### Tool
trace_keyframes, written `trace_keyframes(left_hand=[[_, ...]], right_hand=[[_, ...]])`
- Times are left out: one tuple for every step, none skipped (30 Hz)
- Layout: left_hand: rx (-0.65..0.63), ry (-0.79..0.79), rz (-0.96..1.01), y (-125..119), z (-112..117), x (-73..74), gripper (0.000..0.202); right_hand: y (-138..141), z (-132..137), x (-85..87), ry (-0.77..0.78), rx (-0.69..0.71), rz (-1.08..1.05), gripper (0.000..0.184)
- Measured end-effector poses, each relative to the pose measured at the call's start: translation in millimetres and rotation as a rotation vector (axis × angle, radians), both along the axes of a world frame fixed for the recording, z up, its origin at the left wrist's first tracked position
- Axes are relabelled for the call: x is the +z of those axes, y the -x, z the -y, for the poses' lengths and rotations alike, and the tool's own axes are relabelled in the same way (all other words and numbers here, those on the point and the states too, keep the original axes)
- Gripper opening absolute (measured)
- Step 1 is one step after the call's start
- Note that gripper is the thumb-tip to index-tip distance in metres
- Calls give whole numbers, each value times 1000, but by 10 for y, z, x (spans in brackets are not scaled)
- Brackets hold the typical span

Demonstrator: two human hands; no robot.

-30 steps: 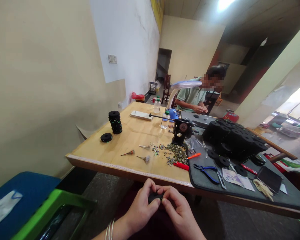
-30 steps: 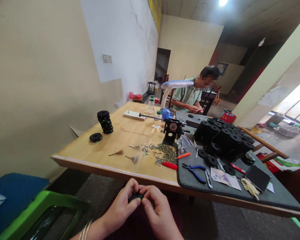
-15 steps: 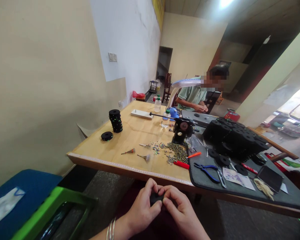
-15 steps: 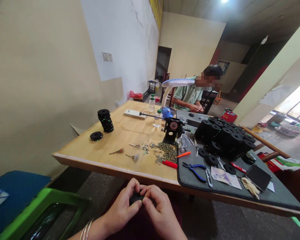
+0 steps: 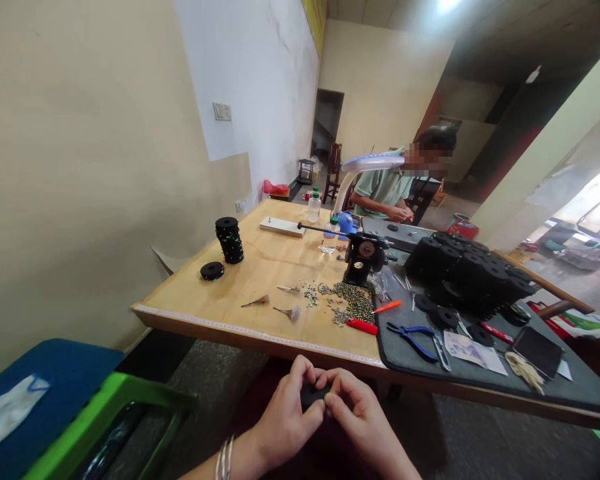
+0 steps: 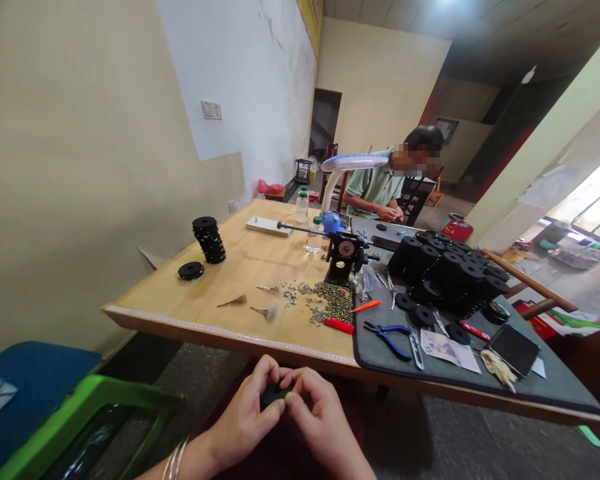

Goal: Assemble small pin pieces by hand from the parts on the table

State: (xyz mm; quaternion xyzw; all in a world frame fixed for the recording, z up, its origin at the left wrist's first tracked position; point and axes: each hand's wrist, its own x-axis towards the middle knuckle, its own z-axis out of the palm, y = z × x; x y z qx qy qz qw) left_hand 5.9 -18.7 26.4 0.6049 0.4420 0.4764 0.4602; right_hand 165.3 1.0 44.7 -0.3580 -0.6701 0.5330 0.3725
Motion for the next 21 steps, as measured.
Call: trace_keyframes(left_hand=[[-5,11,17,-1,-8,-7,24],[-14,27,48,-2,-17,-17,25],[-28,50,91,-1,-29,-28,26],[-47,81,146,0,-41,-41,26],[-69,118,205,3,-54,-55,26],[-93,157,260,7,-67,-70,26],[-112,190,302,11,-79,-84,26],[-123,215,328,16,-90,-98,25],[-127,229,340,20,-99,-110,25],[-124,235,342,23,-107,-121,26],[-120,234,338,24,-113,-129,26],[-117,229,333,24,-117,-135,27],[-117,223,329,23,-120,-140,27],[-120,215,324,21,-122,-144,28],[-125,208,318,19,-123,-147,28],[-130,202,311,17,-123,-151,27],[-134,199,305,15,-122,-155,27],[-135,201,300,14,-121,-160,27],[-136,207,299,13,-120,-164,27],[-138,215,305,13,-120,-168,27],[-139,225,316,13,-121,-170,27]], right_hand=[[-2,-3,-18,8,-1,-8,22],[-6,-8,-42,23,1,-22,23],[-12,-14,-69,52,6,-47,24],[-20,-23,-99,103,16,-84,24],[-32,-33,-129,173,26,-130,23],[-45,-45,-156,251,32,-179,23],[-59,-58,-178,323,31,-223,23],[-72,-72,-193,375,24,-251,25],[-83,-87,-201,400,11,-259,26],[-91,-100,-202,397,0,-247,27],[-94,-112,-198,379,-6,-223,28],[-92,-122,-192,357,-4,-194,29],[-87,-130,-187,340,3,-167,30],[-78,-136,-185,329,9,-148,30],[-69,-140,-188,325,10,-137,30],[-60,-143,-194,323,9,-134,30],[-52,-145,-204,323,6,-137,30],[-46,-146,-216,324,3,-139,30],[-41,-146,-227,325,0,-140,31],[-37,-143,-236,325,-1,-137,32],[-34,-140,-241,326,-3,-131,33]])
